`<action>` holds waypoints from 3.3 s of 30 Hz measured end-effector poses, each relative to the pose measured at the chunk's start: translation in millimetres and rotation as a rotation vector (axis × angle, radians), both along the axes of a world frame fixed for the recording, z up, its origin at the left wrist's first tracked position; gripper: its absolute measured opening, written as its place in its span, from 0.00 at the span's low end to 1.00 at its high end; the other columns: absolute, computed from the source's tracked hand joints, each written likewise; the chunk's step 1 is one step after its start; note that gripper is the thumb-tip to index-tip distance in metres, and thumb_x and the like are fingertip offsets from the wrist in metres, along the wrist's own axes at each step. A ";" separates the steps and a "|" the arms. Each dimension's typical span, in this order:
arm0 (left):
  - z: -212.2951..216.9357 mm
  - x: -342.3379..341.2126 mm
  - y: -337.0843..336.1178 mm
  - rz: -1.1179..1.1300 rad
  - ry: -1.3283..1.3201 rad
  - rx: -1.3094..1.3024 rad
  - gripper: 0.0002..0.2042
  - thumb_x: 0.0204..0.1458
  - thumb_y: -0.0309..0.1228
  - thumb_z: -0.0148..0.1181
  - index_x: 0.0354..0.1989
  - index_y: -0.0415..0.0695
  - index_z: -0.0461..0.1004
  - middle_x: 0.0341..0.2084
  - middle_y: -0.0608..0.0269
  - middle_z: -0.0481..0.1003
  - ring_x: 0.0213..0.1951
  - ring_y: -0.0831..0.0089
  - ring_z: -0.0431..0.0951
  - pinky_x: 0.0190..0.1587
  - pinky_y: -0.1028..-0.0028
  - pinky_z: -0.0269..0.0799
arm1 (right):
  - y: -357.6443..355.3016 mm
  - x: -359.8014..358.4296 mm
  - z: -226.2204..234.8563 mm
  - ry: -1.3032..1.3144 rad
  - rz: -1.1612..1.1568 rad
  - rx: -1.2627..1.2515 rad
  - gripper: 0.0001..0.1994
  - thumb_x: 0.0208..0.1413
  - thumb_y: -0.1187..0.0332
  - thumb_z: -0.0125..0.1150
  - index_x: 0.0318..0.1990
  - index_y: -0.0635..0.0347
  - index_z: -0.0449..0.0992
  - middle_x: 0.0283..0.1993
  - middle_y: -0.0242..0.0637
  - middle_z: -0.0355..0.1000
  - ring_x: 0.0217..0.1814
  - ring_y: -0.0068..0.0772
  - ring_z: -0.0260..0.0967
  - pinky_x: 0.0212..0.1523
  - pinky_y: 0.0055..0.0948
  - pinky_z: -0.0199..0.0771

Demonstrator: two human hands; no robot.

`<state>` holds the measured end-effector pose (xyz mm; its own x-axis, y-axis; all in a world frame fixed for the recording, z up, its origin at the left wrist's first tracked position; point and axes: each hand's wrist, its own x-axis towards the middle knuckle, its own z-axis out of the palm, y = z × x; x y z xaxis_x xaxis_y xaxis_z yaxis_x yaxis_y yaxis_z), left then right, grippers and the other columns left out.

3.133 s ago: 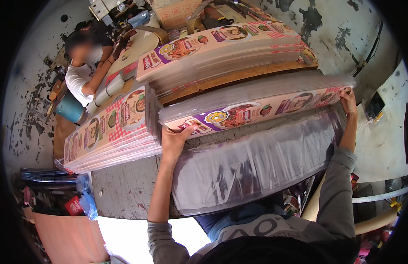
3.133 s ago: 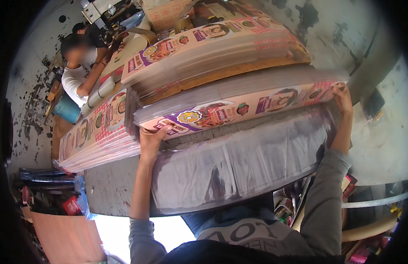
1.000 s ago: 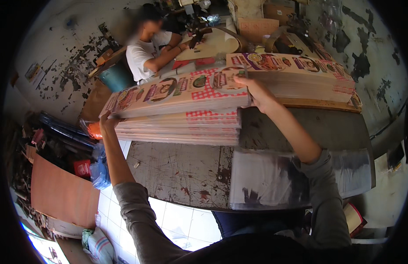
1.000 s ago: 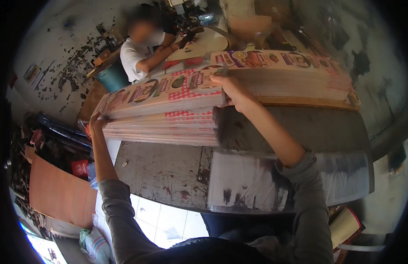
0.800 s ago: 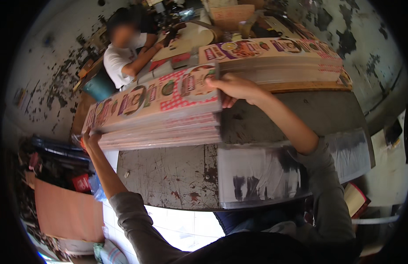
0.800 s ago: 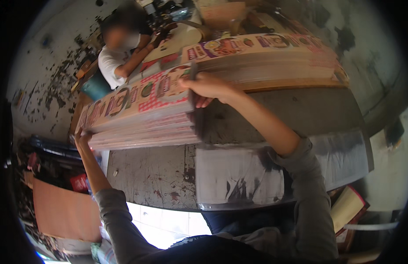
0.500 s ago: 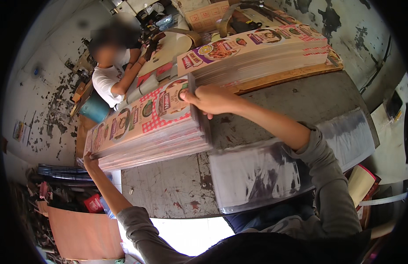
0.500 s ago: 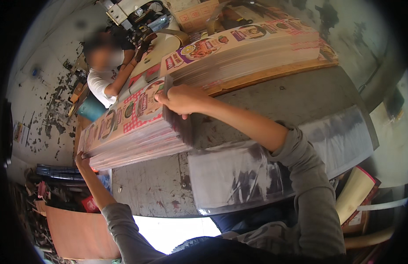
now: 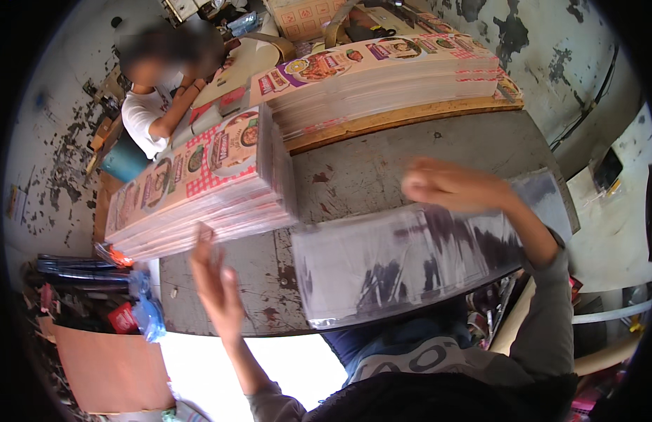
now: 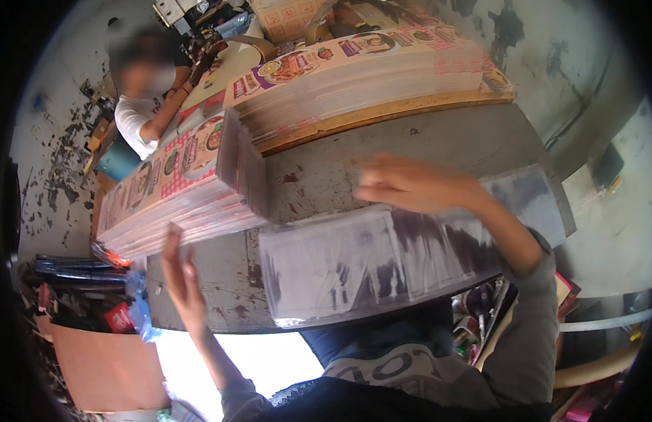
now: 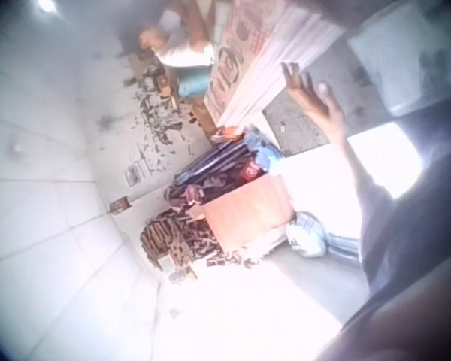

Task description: The person opens clear plastic sleeves on a table and slides printed cardboard labels into the sleeves by hand.

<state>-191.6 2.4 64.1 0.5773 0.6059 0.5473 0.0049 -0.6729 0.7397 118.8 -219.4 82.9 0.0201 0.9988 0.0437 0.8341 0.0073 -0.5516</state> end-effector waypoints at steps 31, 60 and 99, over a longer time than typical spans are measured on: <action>-94.2 -50.7 -76.7 0.561 0.218 0.239 0.15 0.59 0.32 0.40 0.36 0.36 0.73 0.34 0.60 0.78 0.30 0.71 0.79 0.50 0.63 0.68 | -183.0 55.2 -59.6 -0.410 -1.145 -0.368 0.26 0.59 0.50 0.40 0.64 0.45 0.53 0.70 0.42 0.37 0.73 0.42 0.29 0.62 0.62 0.33; -112.6 -25.7 -27.1 1.025 0.399 0.405 0.39 0.55 0.48 0.45 0.66 0.50 0.28 0.64 0.41 0.30 0.64 0.42 0.42 0.61 0.46 0.41 | -185.1 18.0 -90.3 -0.574 -1.600 -0.208 0.26 0.58 0.47 0.41 0.61 0.45 0.58 0.66 0.41 0.51 0.70 0.43 0.42 0.63 0.54 0.40; -34.3 9.1 -81.1 0.335 0.527 -0.143 0.31 0.53 0.54 0.45 0.62 0.51 0.55 0.65 0.54 0.44 0.66 0.50 0.37 0.59 0.41 0.43 | -101.5 -78.5 21.0 -0.240 0.111 -0.154 0.33 0.50 0.45 0.50 0.58 0.58 0.58 0.59 0.47 0.59 0.61 0.43 0.57 0.58 0.39 0.59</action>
